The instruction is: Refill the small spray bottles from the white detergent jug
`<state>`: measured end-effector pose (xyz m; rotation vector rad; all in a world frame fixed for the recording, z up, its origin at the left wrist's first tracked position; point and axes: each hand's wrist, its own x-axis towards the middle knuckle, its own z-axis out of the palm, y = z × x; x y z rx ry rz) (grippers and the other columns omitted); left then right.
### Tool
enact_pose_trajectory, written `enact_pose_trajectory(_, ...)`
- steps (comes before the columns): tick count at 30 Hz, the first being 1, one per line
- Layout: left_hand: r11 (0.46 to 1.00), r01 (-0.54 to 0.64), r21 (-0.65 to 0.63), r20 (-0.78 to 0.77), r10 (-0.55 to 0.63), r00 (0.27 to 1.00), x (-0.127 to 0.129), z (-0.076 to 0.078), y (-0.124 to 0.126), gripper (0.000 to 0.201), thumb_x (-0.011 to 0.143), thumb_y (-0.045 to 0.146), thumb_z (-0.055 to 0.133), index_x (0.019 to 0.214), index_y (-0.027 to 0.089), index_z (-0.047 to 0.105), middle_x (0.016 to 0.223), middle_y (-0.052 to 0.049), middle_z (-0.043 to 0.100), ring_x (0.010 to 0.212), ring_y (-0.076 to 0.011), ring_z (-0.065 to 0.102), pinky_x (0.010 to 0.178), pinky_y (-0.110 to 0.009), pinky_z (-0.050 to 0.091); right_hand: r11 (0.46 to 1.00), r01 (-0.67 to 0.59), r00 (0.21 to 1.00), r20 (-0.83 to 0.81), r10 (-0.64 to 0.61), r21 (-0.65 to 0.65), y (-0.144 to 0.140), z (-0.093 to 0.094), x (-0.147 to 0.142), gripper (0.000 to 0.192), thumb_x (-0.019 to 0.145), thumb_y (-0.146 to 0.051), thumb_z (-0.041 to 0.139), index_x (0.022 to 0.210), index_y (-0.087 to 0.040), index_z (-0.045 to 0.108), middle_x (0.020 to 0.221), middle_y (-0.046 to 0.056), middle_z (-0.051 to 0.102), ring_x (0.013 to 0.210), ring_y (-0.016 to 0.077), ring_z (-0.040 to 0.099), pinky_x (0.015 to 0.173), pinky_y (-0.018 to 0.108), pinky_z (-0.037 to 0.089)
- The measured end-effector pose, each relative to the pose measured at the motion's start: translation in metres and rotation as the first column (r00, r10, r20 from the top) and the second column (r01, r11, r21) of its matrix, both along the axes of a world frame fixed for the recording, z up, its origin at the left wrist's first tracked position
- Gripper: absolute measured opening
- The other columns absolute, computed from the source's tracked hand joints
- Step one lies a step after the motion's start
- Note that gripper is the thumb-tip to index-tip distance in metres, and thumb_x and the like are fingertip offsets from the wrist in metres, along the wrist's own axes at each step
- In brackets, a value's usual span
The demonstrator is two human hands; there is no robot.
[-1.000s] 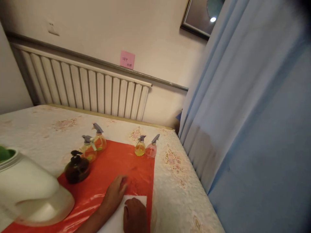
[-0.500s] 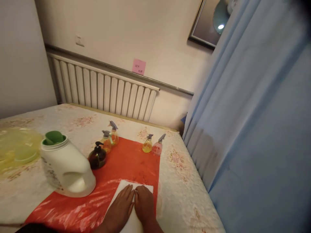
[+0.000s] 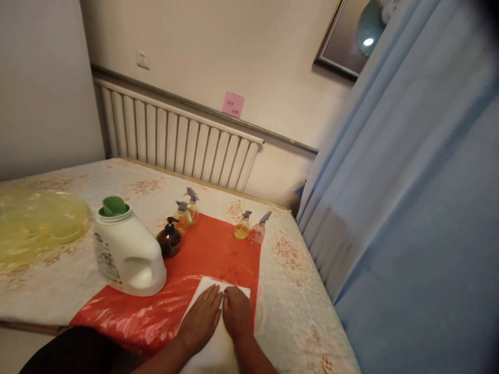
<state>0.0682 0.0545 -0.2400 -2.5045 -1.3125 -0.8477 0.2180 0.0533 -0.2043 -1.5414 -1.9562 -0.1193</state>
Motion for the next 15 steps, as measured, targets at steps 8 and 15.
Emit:
enact_pose_trajectory(8,0.991,0.051,-0.122,0.155,-0.031,0.987,-0.005,0.006,-0.001,0.038,0.084,0.019,0.049,0.121,0.019,0.060,0.130,-0.010,0.061,0.123,-0.0252,0.054,0.103,-0.044,0.047,1.000,0.001,1.000,0.029,-0.001,-0.009,-0.001,0.002,0.000,0.018,0.084,-0.009,0.045,0.081,-0.021,0.058,0.077,0.001,0.062,0.073,0.0154,0.058,0.068,0.024,0.038)
enact_pose_trajectory(15,0.983,0.116,-0.142,0.251,-0.078,0.965,-0.020,0.018,-0.017,0.028,0.086,0.017,0.047,0.107,0.020,0.065,0.120,-0.009,0.067,0.115,-0.0232,0.059,0.099,-0.042,0.051,1.000,0.004,0.999,0.036,-0.004,-0.017,0.000,0.002,0.000,0.017,0.083,-0.009,0.045,0.082,-0.020,0.058,0.076,0.001,0.063,0.073,0.0157,0.057,0.067,0.024,0.038)
